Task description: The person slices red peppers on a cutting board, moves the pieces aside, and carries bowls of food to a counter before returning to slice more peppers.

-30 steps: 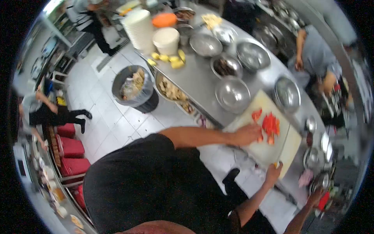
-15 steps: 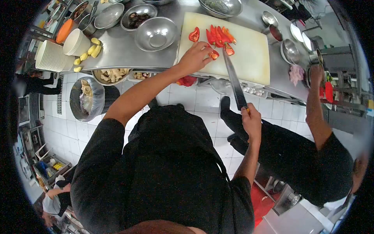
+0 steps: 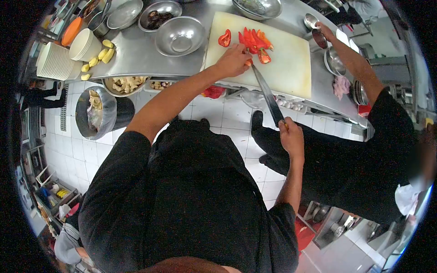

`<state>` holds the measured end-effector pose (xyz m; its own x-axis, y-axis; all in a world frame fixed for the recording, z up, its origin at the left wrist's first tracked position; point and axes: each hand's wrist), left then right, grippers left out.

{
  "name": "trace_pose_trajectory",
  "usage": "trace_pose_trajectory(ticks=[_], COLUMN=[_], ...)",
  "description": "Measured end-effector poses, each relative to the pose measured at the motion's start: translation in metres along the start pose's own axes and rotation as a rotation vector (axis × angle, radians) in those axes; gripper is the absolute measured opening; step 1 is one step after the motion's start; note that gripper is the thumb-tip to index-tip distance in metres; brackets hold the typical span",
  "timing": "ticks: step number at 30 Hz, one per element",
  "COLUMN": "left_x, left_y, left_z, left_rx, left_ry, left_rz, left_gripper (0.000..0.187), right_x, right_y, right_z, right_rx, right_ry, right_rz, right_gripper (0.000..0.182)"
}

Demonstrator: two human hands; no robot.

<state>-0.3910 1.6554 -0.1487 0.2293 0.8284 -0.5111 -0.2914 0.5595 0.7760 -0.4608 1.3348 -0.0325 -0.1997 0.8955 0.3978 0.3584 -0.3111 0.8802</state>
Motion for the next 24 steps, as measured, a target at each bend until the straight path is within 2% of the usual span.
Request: trace_pose_trajectory(ticks=[3, 6, 10, 15, 21, 24], left_x=[0.0, 0.0, 0.007, 0.01, 0.017, 0.018], left_y=[0.004, 0.011, 0.014, 0.012, 0.013, 0.013], left_z=[0.002, 0.006, 0.006, 0.007, 0.009, 0.01], left_rx=[0.04, 0.184, 0.226, 0.231, 0.282, 0.277], left_ry=[-0.025, 0.003, -0.074, -0.066, -0.095, -0.099], left_rz=[0.056, 0.051, 0.055, -0.007, -0.041, -0.044], left_gripper=[0.036, 0.036, 0.033, 0.032, 0.038, 0.042], right_x=[0.005, 0.006, 0.017, 0.01, 0.026, 0.011], right_y=[0.005, 0.008, 0.01, 0.004, 0.01, 0.0], right_z=[-0.003, -0.007, -0.012, -0.011, -0.012, -0.01], right_rx=[-0.016, 0.02, 0.046, 0.074, 0.209, 0.181], right_ry=[0.023, 0.009, -0.04, -0.088, -0.296, -0.146], right_rz=[-0.047, -0.003, 0.009, 0.074, 0.252, 0.284], right_gripper=[0.024, 0.023, 0.023, 0.023, 0.026, 0.027])
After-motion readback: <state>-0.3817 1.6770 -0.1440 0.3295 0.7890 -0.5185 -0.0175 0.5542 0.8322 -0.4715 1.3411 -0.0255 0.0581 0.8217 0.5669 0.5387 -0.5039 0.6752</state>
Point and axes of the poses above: each hand's wrist, its own z-axis towards the middle knuckle, its own y-axis out of the back of the hand, x = y × z, and after that the axes turned 1 degree about -x, right-handed
